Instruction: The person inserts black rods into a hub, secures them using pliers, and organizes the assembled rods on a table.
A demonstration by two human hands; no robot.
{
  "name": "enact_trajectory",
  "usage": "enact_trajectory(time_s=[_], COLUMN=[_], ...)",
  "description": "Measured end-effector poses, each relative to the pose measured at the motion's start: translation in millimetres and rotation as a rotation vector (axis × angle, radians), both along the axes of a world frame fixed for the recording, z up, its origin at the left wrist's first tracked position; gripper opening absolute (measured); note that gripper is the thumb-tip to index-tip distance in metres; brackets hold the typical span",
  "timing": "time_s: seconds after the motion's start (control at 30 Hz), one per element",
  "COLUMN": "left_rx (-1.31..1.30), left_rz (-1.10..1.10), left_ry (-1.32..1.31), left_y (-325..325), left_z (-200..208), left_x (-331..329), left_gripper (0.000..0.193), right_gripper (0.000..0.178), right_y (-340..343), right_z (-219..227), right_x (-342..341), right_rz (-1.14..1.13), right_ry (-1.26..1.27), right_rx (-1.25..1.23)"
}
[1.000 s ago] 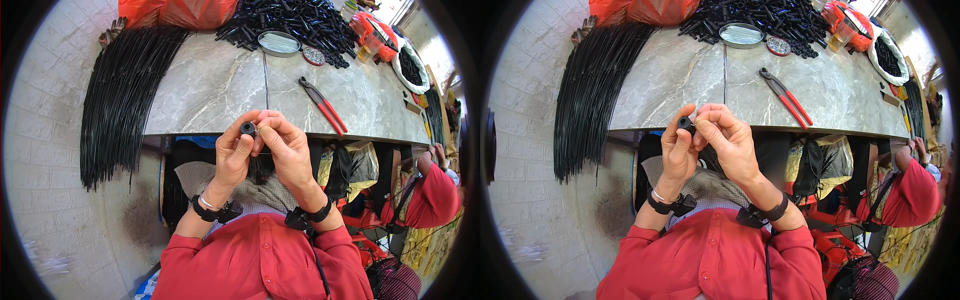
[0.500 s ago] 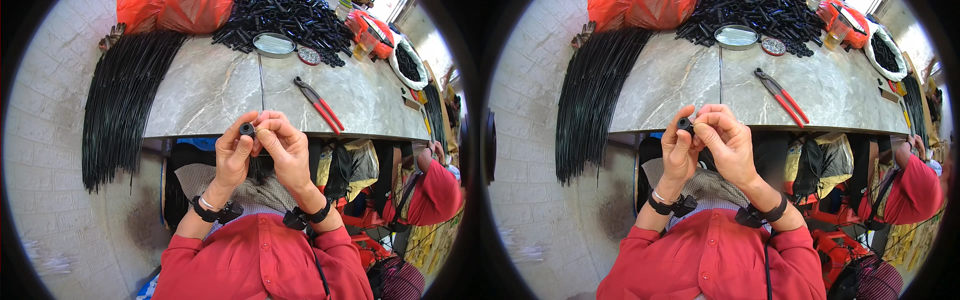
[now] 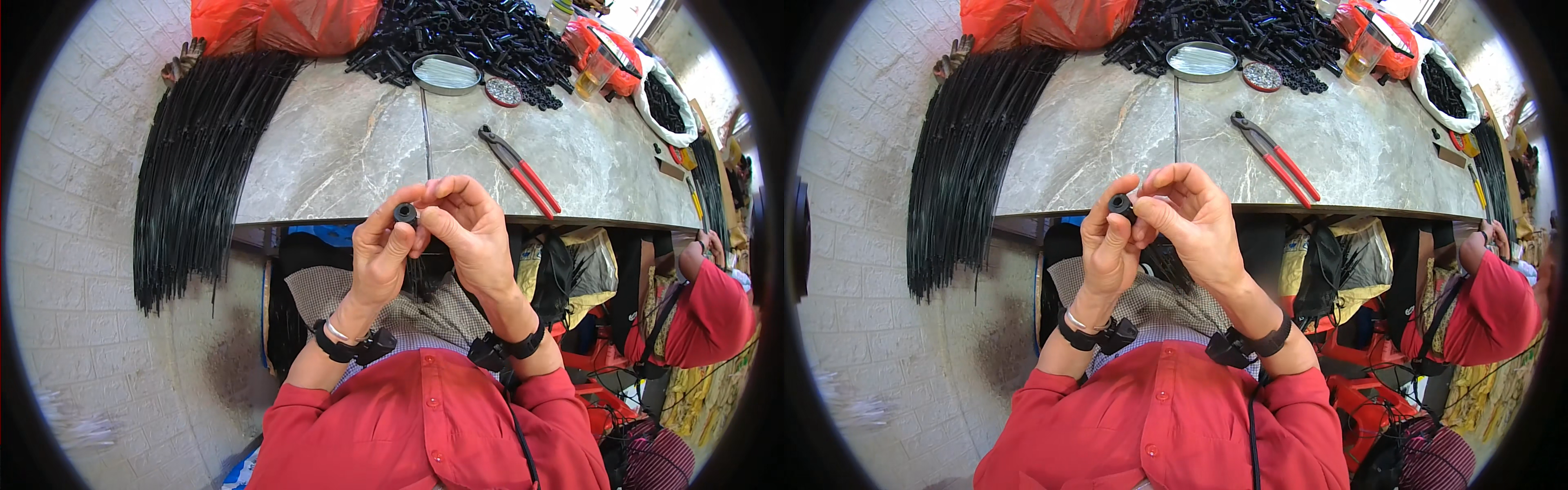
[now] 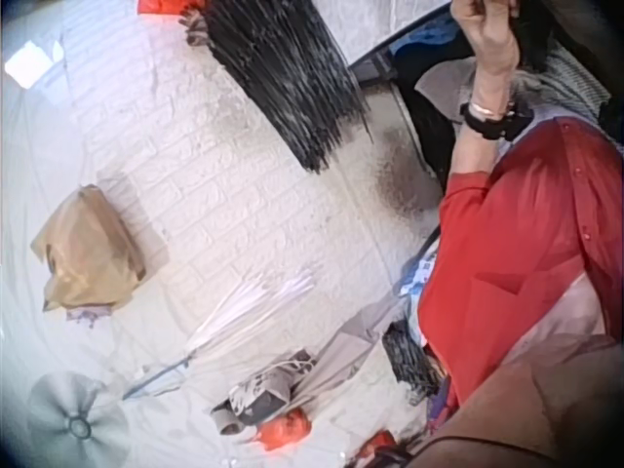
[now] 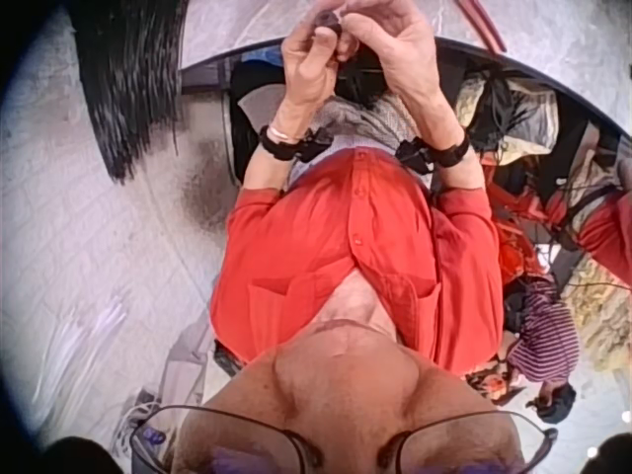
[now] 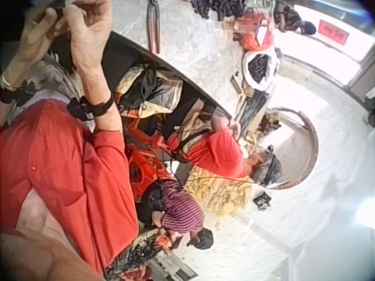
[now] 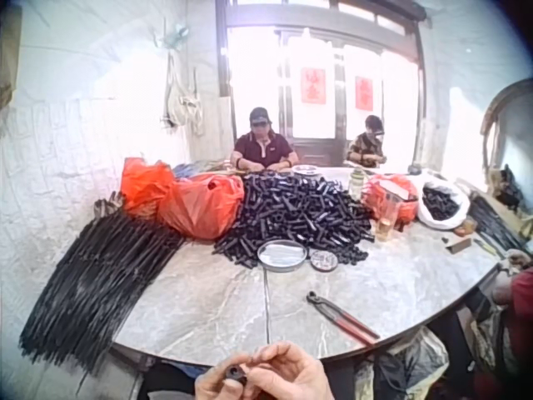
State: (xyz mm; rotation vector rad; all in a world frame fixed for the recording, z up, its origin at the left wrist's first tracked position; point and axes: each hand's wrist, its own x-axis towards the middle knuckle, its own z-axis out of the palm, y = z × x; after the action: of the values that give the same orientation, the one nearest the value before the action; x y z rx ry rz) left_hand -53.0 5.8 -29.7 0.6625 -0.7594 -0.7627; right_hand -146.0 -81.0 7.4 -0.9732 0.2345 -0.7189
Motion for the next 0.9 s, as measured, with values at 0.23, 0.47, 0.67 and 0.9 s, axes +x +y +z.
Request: enact_trajectory(time_s=[0.23, 0.47, 0.67, 0.9], left_rx=[0.079, 0.034, 0.128, 0.195], left_rz=[-0.034, -0.044, -0.056, 0.102], left_ry=[-0.013, 0.091, 0.094, 0.074], left_y=[4.1, 1.3, 2.6, 7.1], left_z=[-1.1, -1.9, 17.7, 14.6], left_x=[9.2, 32.7, 54.5, 49.0], left_gripper=[0.046, 0.04, 0.059, 0.048], right_gripper=[0.025, 0.048, 0.037, 0.032], right_y=[-9.1, -117.2, -154.7, -104.6], right_z=[-5.0, -56.9, -79.8, -7.4], right_x=[-0.8, -54.0, -64.1, -68.7], right_rz=[0.109, -0.673, -0.568, 0.177], right_ry=[0.082, 1.113, 1.11, 0.861], right_rx=[-0.086, -1.498, -1.67, -0.61])
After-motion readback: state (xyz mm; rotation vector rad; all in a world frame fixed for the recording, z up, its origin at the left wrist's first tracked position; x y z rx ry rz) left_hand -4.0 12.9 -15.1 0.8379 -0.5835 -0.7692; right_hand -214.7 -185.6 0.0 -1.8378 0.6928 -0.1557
